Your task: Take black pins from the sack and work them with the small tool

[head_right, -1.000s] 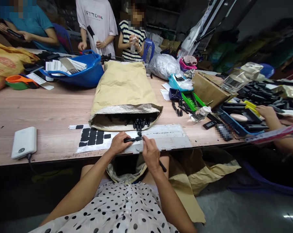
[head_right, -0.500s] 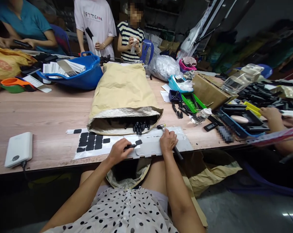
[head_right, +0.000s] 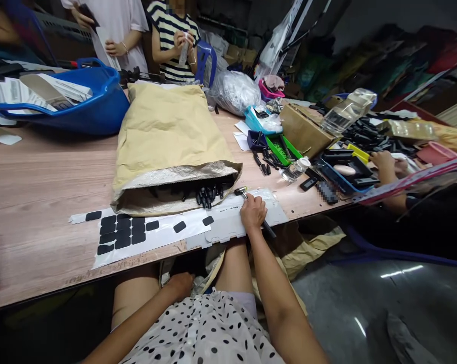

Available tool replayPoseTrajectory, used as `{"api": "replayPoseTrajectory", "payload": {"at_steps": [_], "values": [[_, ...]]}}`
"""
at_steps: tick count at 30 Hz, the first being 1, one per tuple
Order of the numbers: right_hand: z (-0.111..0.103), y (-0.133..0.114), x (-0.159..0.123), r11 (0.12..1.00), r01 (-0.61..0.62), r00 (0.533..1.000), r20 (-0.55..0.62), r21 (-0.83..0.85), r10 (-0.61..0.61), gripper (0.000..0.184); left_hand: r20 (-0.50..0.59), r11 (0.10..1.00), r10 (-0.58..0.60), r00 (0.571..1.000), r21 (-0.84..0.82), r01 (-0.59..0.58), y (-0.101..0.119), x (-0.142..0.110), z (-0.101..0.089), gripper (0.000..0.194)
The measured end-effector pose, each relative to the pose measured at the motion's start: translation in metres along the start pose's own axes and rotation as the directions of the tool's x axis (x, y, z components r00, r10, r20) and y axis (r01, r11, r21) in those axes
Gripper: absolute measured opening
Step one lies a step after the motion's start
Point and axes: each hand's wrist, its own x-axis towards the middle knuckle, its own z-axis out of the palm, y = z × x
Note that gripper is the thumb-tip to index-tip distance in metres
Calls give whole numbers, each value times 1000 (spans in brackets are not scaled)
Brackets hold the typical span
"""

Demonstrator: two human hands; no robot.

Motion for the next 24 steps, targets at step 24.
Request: {"api": "replayPoseTrajectory", "payload": {"at_steps": [24], "values": [[-3,5,-2,991,-38,999,-22,-125,36,26,149,987,59,987,-153,-36,-4,7,6,65]]}}
